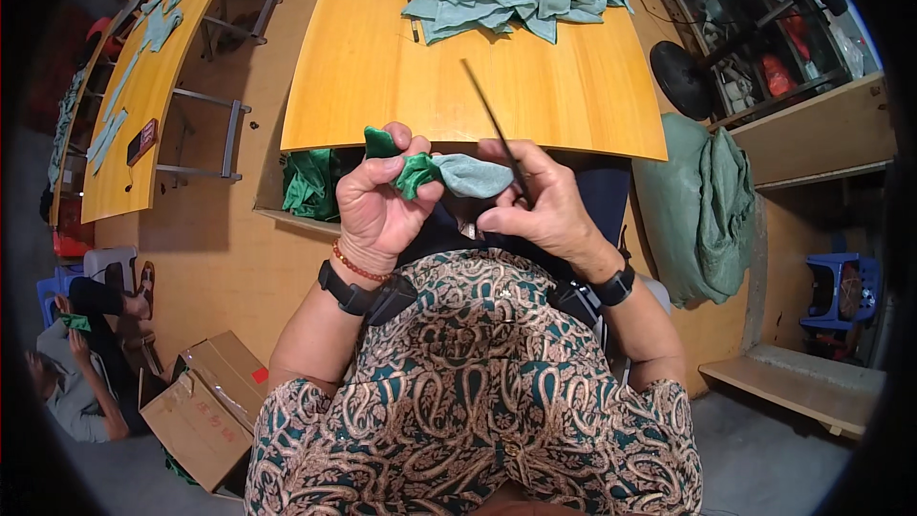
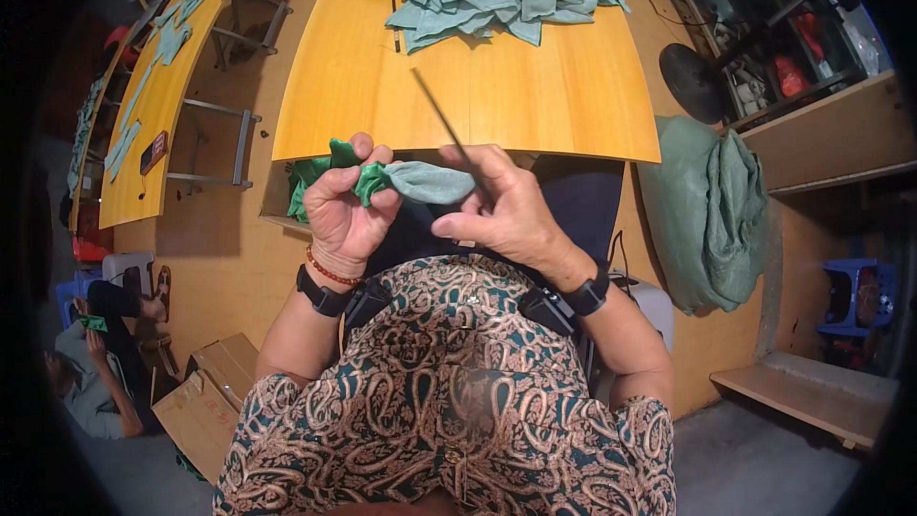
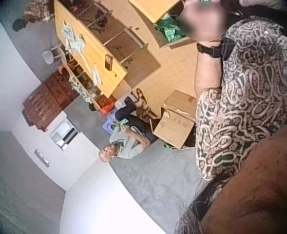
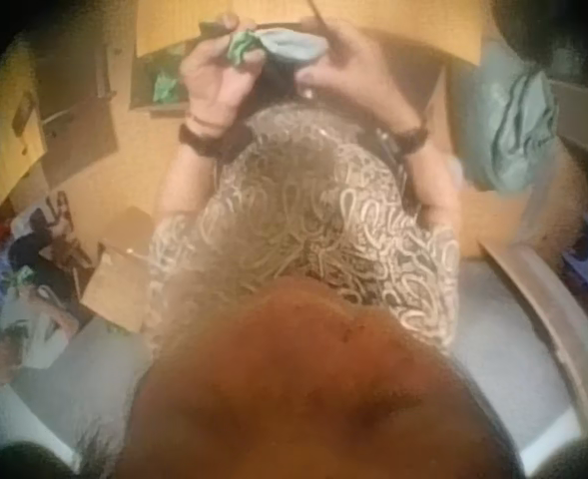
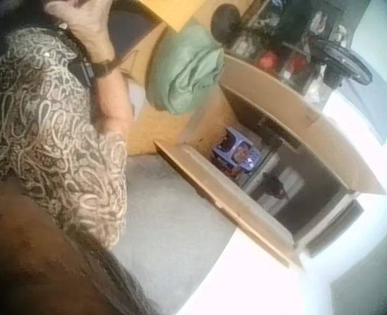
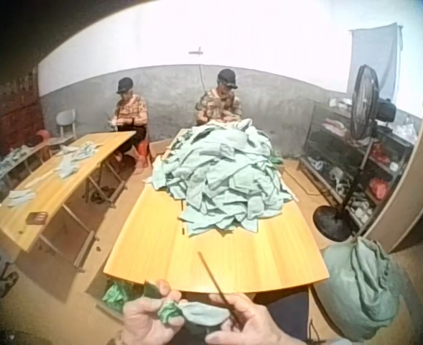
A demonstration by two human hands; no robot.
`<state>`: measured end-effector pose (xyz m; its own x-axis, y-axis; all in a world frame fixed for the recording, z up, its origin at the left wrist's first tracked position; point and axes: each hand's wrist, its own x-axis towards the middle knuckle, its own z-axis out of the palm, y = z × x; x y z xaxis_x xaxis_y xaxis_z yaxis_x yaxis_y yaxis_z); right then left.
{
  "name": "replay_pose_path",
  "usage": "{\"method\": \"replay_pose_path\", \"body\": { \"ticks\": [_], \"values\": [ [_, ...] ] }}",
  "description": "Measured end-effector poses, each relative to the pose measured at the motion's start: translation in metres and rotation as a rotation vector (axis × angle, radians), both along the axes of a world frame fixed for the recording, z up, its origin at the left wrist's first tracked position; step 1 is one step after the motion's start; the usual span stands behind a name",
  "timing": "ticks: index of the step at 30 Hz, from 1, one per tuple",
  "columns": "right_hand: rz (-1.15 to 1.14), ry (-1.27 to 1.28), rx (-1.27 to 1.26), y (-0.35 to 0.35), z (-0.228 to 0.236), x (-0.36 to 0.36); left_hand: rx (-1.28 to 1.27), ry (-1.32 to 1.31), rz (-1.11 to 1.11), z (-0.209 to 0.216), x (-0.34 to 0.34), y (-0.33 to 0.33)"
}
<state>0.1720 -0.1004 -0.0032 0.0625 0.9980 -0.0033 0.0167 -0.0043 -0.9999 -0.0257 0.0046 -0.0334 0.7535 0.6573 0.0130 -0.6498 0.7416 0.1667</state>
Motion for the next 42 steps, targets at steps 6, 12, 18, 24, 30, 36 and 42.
{"method": "replay_pose_path", "body": {
  "ticks": [6, 12, 18, 24, 30, 36, 42],
  "values": [
    [0.045, 0.042, -0.097, 0.002, 0.001, 0.006, 0.091, 0.104, 0.026, -0.004, -0.001, 0.001],
    [0.075, 0.446, -0.320, -0.003, 0.018, 0.023, 0.783, 0.713, 0.172, 0.005, -0.001, -0.001],
    [0.067, 0.688, -0.351, 0.000, 0.013, 0.025, 1.104, 0.840, 0.137, 0.018, 0.009, -0.013],
    [0.028, 0.791, -0.250, 0.003, 0.017, 0.030, 0.964, 0.860, 0.018, -0.003, 0.010, -0.011],
    [-0.045, 0.419, -0.047, 0.000, 0.027, 0.032, 0.326, 0.566, -0.009, -0.009, 0.009, -0.009],
    [0.002, 0.143, -0.194, -0.033, 0.013, 0.019, 0.242, 0.444, 0.053, -0.018, 0.006, -0.002],
    [-0.110, 0.173, -0.093, -0.009, 0.005, -0.002, 0.274, 0.507, 0.035, -0.010, 0.014, -0.012]
  ]
}}
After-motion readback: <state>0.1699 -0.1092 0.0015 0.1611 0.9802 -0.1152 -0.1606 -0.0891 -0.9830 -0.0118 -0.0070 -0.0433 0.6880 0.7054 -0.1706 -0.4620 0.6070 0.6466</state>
